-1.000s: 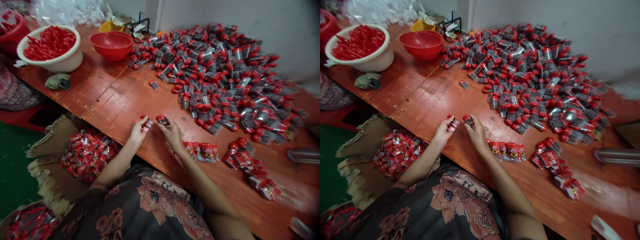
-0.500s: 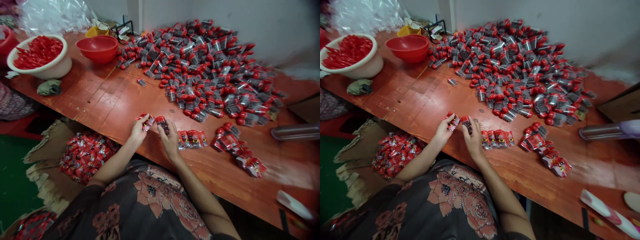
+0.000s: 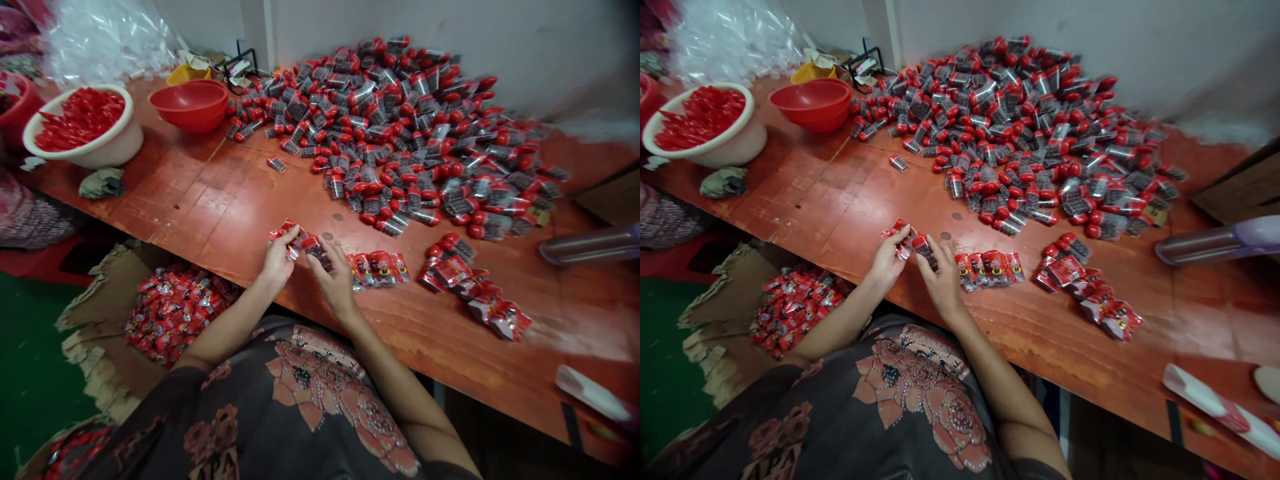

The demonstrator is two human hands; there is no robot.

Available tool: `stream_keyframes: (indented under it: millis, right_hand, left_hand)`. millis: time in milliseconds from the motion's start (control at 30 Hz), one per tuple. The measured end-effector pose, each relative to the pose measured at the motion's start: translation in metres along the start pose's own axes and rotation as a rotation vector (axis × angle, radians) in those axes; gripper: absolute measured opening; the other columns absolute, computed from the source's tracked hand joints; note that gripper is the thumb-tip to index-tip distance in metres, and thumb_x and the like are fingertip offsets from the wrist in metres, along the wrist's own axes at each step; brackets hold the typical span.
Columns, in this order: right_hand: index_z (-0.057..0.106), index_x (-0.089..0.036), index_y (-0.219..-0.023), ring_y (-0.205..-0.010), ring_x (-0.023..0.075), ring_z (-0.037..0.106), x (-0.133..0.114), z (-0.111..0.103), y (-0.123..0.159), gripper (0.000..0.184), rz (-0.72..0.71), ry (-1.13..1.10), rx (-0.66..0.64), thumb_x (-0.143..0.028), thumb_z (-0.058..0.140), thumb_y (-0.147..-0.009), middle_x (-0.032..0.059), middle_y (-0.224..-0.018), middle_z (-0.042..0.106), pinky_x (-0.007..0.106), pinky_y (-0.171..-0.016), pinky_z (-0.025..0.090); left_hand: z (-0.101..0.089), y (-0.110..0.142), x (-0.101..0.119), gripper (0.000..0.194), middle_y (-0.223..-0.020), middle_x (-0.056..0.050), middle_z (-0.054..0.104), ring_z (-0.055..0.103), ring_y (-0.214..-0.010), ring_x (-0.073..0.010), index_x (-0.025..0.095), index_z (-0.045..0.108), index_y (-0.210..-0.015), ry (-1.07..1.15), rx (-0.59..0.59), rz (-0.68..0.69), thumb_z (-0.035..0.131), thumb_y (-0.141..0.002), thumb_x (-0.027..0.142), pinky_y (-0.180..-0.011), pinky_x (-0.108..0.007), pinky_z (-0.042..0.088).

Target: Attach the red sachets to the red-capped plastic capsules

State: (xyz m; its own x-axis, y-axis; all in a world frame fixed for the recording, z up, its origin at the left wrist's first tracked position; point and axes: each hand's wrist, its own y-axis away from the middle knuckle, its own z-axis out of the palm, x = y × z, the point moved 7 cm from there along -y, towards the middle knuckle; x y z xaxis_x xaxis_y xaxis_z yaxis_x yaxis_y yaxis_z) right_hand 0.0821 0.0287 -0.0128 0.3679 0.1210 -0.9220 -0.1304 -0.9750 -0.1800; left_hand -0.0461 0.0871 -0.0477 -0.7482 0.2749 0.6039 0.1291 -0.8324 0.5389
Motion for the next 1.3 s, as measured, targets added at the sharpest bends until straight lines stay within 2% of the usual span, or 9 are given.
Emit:
stream_keyframes:
  millis: [133,333,567,667,833,933,1167,1300]
  right_hand:
    - [0.057,-0.033,-0.135,-0.083,0.0201,0.06,0.01,0.0,0.002,0.043,0.082,-0.059,-0.048,-0.041,0.053,-0.093,0.0058,-0.103,0.059,0.045,-0.079,0.057]
    - [0.06,-0.03,-0.126,-0.08,0.0179,0.063,0.013,-0.008,0.004,0.039,0.179,-0.236,0.003,-0.041,0.06,-0.089,0.006,-0.111,0.064,0.034,-0.065,0.056]
    - [0.068,-0.026,-0.106,-0.069,0.0142,0.061,0.002,-0.018,0.002,0.028,0.222,-0.379,-0.01,-0.038,0.071,-0.081,0.0013,-0.092,0.068,0.028,-0.058,0.05]
    - [0.07,-0.027,-0.104,-0.072,0.0147,0.061,-0.001,-0.022,0.002,0.025,0.189,-0.355,0.003,-0.036,0.072,-0.081,0.0015,-0.095,0.067,0.03,-0.061,0.052]
    - [0.058,-0.034,-0.13,-0.086,0.0182,0.062,-0.001,-0.019,0.006,0.042,0.097,-0.256,0.041,-0.034,0.062,-0.089,0.0043,-0.106,0.062,0.038,-0.076,0.056]
    - [0.056,-0.037,-0.134,-0.096,0.0201,0.06,-0.004,-0.018,0.008,0.041,0.014,-0.154,0.06,-0.032,0.056,-0.093,0.0052,-0.109,0.058,0.043,-0.088,0.054]
    - [0.06,-0.034,-0.127,-0.103,0.023,0.059,0.003,-0.02,0.012,0.036,0.022,-0.177,0.108,-0.029,0.056,-0.092,0.006,-0.112,0.06,0.042,-0.084,0.055]
    - [0.064,-0.033,-0.12,-0.097,0.0211,0.062,0.007,-0.018,0.014,0.032,0.073,-0.265,0.105,-0.03,0.06,-0.089,0.0048,-0.11,0.063,0.039,-0.078,0.057]
  left_hand:
    - [0.003,0.006,0.003,0.015,-0.068,0.002,0.069,0.064,-0.062,-0.0097,0.014,0.066,-0.07,-0.018,-0.048,0.039,0.078,-0.063,0.008,-0.071,-0.025,0.051]
    - [0.011,0.018,-0.001,0.027,-0.069,0.001,0.069,0.064,-0.062,-0.01,0.012,0.067,-0.071,-0.104,-0.224,0.005,0.087,-0.052,0.012,-0.069,-0.024,0.051]
    - [0.014,0.024,-0.002,0.037,-0.076,0.0,0.072,0.067,-0.068,-0.0128,0.013,0.069,-0.079,-0.16,-0.288,-0.015,0.09,-0.048,0.016,-0.072,-0.026,0.054]
    - [0.017,0.028,-0.003,0.037,-0.075,-0.001,0.073,0.067,-0.067,-0.0126,0.013,0.07,-0.077,-0.189,-0.323,-0.045,0.091,-0.047,0.017,-0.07,-0.025,0.055]
    - [0.016,0.032,-0.006,0.035,-0.077,-0.003,0.074,0.068,-0.067,-0.0131,0.013,0.071,-0.077,-0.228,-0.343,-0.047,0.091,-0.049,0.019,-0.069,-0.026,0.056]
    - [0.012,0.033,-0.009,0.037,-0.08,-0.003,0.075,0.069,-0.069,-0.0146,0.014,0.072,-0.08,-0.232,-0.324,-0.017,0.091,-0.05,0.022,-0.07,-0.027,0.056]
    - [0.006,0.039,-0.017,0.039,-0.081,-0.004,0.076,0.069,-0.07,-0.015,0.013,0.073,-0.082,-0.289,-0.349,-0.042,0.091,-0.049,0.022,-0.072,-0.028,0.057]
    - [0.007,0.038,-0.01,0.037,-0.081,-0.004,0.076,0.069,-0.068,-0.0149,0.013,0.073,-0.081,-0.29,-0.322,-0.018,0.091,-0.05,0.024,-0.068,-0.027,0.057]
